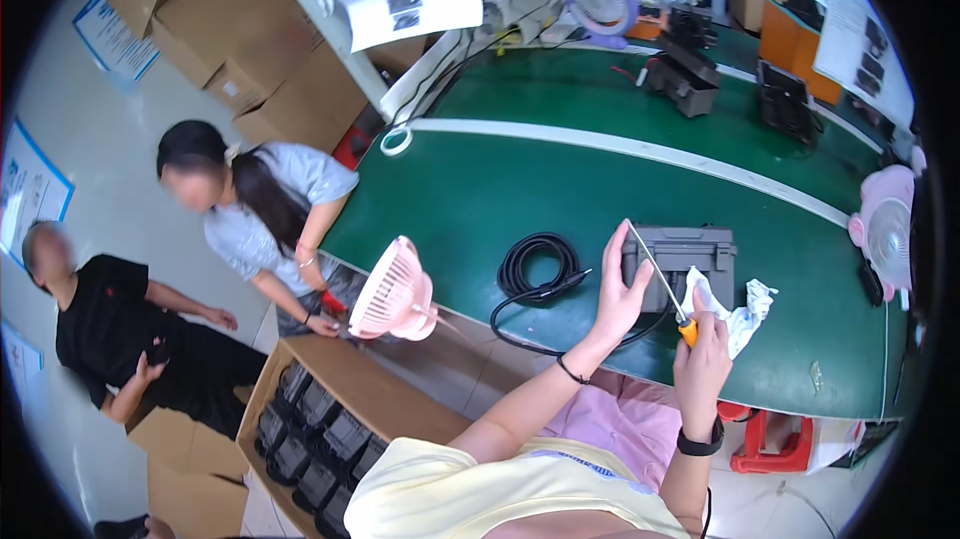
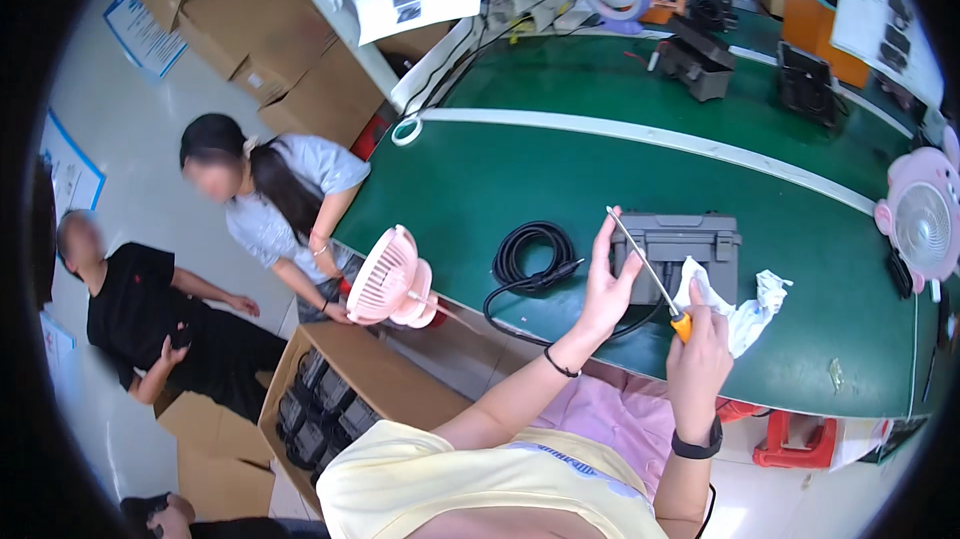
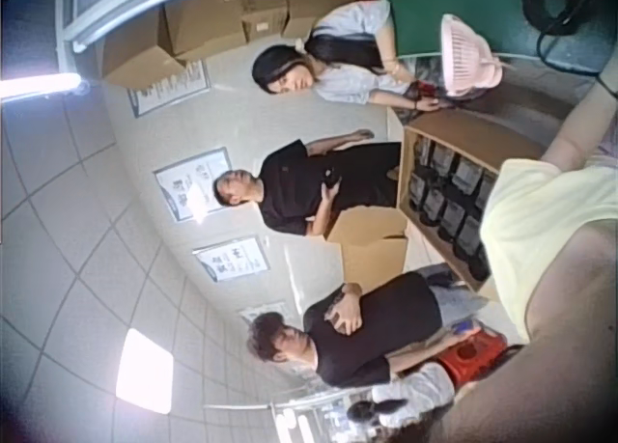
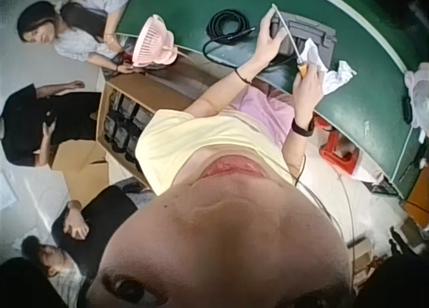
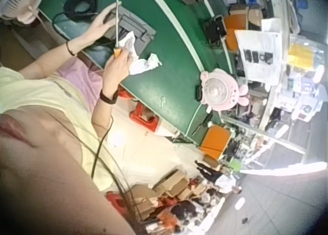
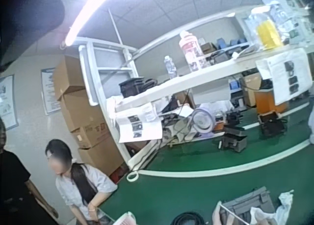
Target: Assembling or inspecting an electronic enclosure using a screwdriver.
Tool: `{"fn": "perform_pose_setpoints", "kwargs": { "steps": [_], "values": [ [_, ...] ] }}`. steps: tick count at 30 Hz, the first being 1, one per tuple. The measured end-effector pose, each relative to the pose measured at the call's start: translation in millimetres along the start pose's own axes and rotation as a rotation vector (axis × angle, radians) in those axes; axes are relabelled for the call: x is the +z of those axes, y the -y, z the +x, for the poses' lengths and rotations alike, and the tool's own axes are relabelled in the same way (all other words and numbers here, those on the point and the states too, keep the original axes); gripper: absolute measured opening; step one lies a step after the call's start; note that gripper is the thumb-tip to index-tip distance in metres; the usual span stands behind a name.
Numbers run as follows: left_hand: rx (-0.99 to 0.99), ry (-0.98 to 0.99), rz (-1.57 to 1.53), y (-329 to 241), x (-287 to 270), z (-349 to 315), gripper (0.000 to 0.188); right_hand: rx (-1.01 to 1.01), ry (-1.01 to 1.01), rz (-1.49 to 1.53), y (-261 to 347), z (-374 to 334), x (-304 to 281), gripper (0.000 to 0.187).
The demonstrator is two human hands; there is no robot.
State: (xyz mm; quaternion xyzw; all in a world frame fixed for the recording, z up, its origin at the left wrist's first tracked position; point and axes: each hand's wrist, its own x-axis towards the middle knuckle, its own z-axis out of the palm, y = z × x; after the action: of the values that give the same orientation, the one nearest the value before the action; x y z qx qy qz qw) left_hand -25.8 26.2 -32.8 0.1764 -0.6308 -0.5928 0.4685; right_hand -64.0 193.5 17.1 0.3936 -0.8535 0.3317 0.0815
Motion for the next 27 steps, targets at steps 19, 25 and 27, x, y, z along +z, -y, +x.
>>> {"fn": "perform_pose_setpoints", "kwargs": {
  "steps": [19,25,27],
  "values": [
    [0.067,0.035,0.056,-2.0,-0.2,-10.3,0.069,0.063,-0.049,0.263,9.4,-3.0,27.4,0.034],
    [0.028,0.069,0.024,-0.8,-1.1,-5.5,0.069,0.026,0.012,0.219,-4.4,-17.4,16.4,0.037],
    [-0.003,0.065,-0.006,-0.1,-1.7,-3.3,0.069,0.053,0.021,0.166,-8.3,-25.1,15.2,0.037]
  ]
}}
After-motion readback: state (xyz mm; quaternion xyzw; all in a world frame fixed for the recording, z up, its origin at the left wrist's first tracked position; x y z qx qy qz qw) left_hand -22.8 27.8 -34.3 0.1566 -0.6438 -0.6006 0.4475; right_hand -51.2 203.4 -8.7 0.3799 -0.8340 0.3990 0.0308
